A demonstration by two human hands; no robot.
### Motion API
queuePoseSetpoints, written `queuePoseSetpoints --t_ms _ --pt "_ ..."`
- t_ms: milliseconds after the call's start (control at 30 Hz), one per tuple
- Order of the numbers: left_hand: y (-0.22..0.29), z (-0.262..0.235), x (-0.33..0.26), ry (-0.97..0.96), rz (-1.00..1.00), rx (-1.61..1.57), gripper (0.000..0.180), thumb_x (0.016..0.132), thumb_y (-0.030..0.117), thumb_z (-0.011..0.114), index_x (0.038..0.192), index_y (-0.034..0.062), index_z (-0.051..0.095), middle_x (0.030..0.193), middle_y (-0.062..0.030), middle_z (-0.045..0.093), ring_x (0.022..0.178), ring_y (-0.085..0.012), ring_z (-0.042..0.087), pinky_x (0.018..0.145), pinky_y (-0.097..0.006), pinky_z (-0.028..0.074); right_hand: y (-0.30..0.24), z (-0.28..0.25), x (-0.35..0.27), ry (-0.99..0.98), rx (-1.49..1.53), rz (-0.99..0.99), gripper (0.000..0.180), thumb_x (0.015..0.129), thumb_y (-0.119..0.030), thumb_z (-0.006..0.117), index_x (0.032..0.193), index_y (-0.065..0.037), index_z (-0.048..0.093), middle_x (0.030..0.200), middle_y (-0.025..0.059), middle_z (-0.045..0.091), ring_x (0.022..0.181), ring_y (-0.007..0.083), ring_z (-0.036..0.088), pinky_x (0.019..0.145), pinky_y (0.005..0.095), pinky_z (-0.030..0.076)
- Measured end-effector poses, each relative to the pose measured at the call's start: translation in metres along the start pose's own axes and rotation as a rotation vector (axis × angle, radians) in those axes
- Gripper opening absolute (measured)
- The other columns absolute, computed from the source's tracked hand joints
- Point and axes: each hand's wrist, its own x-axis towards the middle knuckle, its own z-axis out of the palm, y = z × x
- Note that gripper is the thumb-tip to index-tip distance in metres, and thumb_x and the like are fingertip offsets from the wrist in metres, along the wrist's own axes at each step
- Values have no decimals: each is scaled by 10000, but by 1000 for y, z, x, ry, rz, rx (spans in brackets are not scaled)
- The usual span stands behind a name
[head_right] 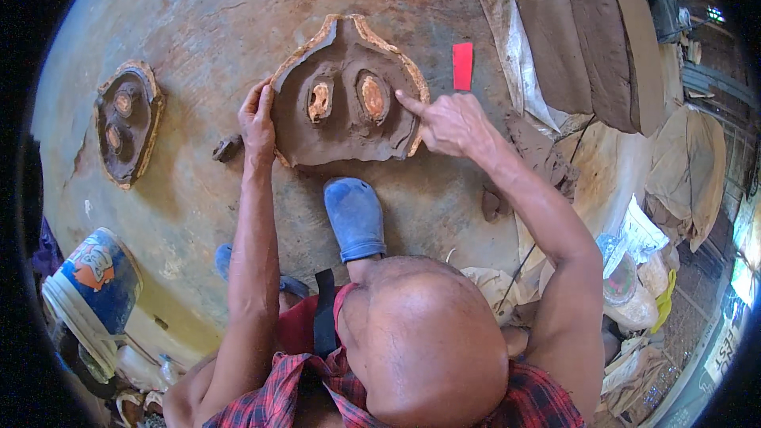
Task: The person shapes a clay slab by hand, presses it into a mold, trims excess clay using a plastic scraper, and rolls a piece of clay by hand before attaching it onto the molded sculpture.
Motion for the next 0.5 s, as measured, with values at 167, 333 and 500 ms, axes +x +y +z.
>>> queuePoseSetpoints --t_ms 167,333,500 --pt "-1 2 1 -6 -23 -52 286 1091 177 612 1289 1 720 1158 -38 737 1055 -105 645 956 -274 514 -34 10 -23 -38 67 17 840 709 -219 599 1536 -88 538 664 246 667 633 421 696 651 522 584" --pt "0 7 0 -9 -28 -60 282 1096 172 602 1289 3 720 1168 -37 736 1060 -104 646 958 -273 515 -67 22 -22 -20 60 -8 887 652 -212 628 1446 164 510 646 234 676 599 398 710 569 496 588" --pt "-2 0 1 -8 -17 -49 285 1099 172 600 1294 0 716 1167 -34 733 1057 -99 642 956 -268 511 -88 26 -23 -27 32 46 845 686 -196 650 1428 187 517 710 224 728 617 354 742 593 477 607"
